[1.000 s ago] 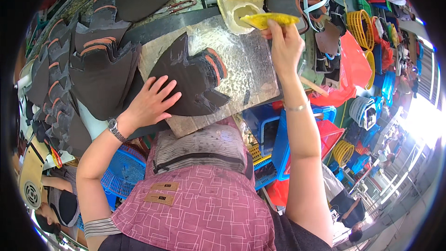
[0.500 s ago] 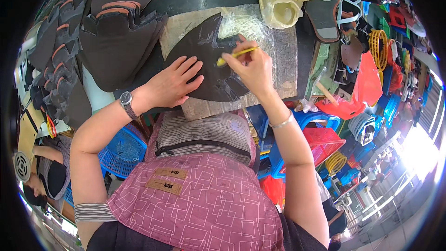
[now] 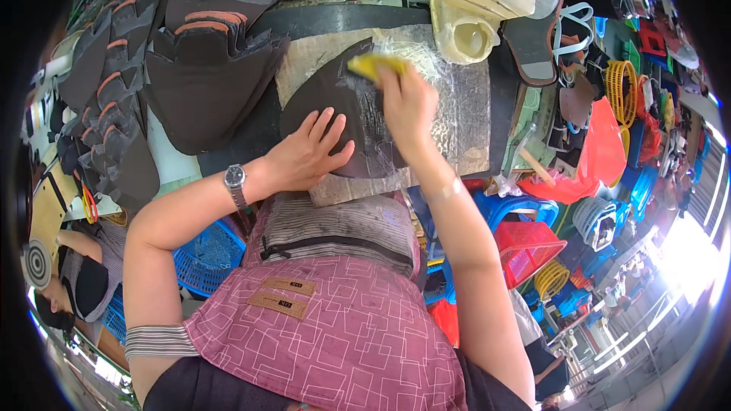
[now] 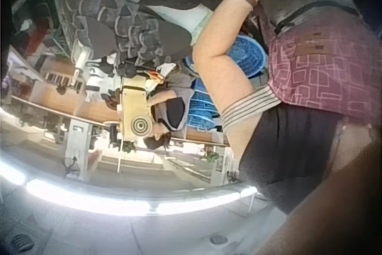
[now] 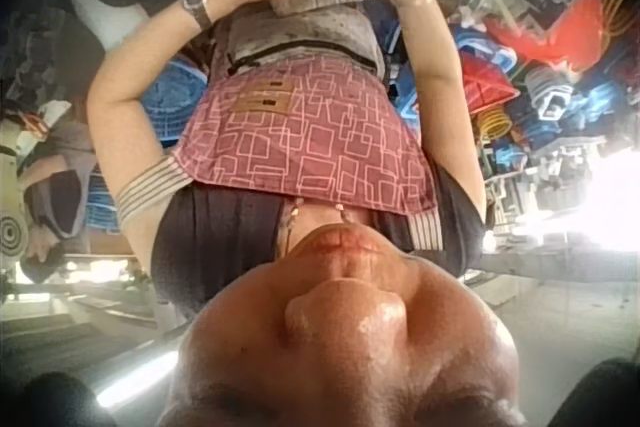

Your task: The person applies adhesive to various shoe upper components using a handheld brush, then positions them on a work surface.

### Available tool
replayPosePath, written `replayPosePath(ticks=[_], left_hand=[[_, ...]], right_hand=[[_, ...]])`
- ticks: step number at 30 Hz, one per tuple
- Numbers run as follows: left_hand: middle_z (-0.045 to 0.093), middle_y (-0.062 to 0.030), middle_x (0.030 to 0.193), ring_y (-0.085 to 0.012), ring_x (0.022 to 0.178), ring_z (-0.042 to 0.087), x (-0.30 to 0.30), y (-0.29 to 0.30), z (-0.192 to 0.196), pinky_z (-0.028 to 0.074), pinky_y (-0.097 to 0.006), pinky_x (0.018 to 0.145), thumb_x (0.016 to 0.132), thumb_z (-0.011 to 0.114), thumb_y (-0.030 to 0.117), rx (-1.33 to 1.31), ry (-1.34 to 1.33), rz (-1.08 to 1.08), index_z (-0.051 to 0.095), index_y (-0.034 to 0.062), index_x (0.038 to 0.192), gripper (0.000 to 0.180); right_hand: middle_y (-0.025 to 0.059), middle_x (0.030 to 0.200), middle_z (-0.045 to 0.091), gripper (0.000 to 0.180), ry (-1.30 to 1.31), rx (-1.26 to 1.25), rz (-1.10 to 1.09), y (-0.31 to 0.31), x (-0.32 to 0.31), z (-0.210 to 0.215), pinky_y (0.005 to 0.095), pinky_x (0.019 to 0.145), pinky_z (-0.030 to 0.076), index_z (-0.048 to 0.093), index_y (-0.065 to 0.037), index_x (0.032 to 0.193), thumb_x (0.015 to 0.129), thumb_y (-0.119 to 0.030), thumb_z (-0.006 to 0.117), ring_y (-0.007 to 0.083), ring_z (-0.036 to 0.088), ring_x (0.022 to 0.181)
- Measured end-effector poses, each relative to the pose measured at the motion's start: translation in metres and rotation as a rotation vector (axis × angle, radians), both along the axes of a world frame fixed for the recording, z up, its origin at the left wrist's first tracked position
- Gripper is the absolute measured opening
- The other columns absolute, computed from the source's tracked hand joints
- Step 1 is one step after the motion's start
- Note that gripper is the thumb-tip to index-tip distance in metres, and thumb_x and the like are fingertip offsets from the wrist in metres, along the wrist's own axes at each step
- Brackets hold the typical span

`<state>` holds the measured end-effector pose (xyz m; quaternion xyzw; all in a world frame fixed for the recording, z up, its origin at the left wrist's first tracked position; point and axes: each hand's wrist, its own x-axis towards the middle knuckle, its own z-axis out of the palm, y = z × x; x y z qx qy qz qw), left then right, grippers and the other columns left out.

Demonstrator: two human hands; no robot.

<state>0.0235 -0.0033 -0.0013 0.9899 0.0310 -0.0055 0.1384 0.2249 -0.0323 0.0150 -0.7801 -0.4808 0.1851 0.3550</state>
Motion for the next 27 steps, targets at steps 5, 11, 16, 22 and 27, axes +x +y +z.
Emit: replayPosePath(ticks=[5, 11, 16, 22, 27], left_hand=[[0.054, -0.0203, 0.111, -0.0355, 0.102, 0.055, 0.002, 0.013, 0.009, 0.047, -0.043, 0.087, 0.072, 0.058, 0.013, -0.107, -0.238, 0.162, 0.056, 0.0047, 0.11, 0.039], [0.064, -0.0129, 0.086, -0.0278, 0.07, 0.063, 0.026, 0.028, 0.103, 0.052, -0.031, 0.061, 0.067, 0.064, 0.005, -0.522, -0.491, 0.323, 0.063, 0.0064, 0.108, 0.042], [0.062, -0.0229, 0.079, -0.0392, 0.075, 0.061, 0.095, -0.005, 0.027, 0.05, -0.043, 0.066, 0.084, 0.056, 0.013, -0.914, -0.062, 0.537, 0.06, 0.0016, 0.106, 0.025], [0.06, -0.0242, 0.074, -0.0406, 0.072, 0.06, 0.099, 0.002, 0.002, 0.049, -0.047, 0.065, 0.083, 0.055, 0.012, -0.789, -0.005, 0.589, 0.059, 0.0009, 0.101, 0.022], [0.061, -0.0238, 0.074, -0.0395, 0.07, 0.061, 0.091, 0.004, 0.016, 0.049, -0.048, 0.064, 0.082, 0.055, 0.014, -0.777, 0.06, 0.634, 0.061, 0.0026, 0.099, 0.021]], right_hand=[[0.0097, 0.071, 0.066, 0.018, 0.216, 0.23, -0.237, 0.029, 0.031, 0.003, 0.0272, 0.06, 0.051, 0.062, 0.003, 0.087, 0.088, -0.014, 0.058, 0.0139, 0.065, 0.065], [0.0081, 0.085, 0.063, 0.015, 0.536, 0.419, -0.575, -0.081, 0.127, 0.041, 0.0292, 0.067, 0.054, 0.054, -0.001, 0.095, 0.092, -0.016, 0.055, 0.0132, 0.062, 0.073], [0.0074, 0.087, 0.06, 0.012, 0.55, 0.352, -0.478, -0.126, 0.142, 0.039, 0.0282, 0.067, 0.052, 0.053, -0.004, 0.094, 0.09, -0.015, 0.058, 0.0136, 0.059, 0.075], [0.0046, 0.084, 0.059, 0.013, 0.569, 0.202, -0.326, -0.112, 0.091, -0.006, 0.0235, 0.069, 0.047, 0.055, -0.003, 0.089, 0.08, -0.005, 0.065, 0.012, 0.057, 0.075], [0.0076, 0.079, 0.062, 0.017, 0.18, -0.139, -0.175, -0.142, 0.077, -0.014, 0.0289, 0.067, 0.048, 0.058, -0.004, 0.082, 0.074, -0.013, 0.069, 0.0169, 0.06, 0.072]])
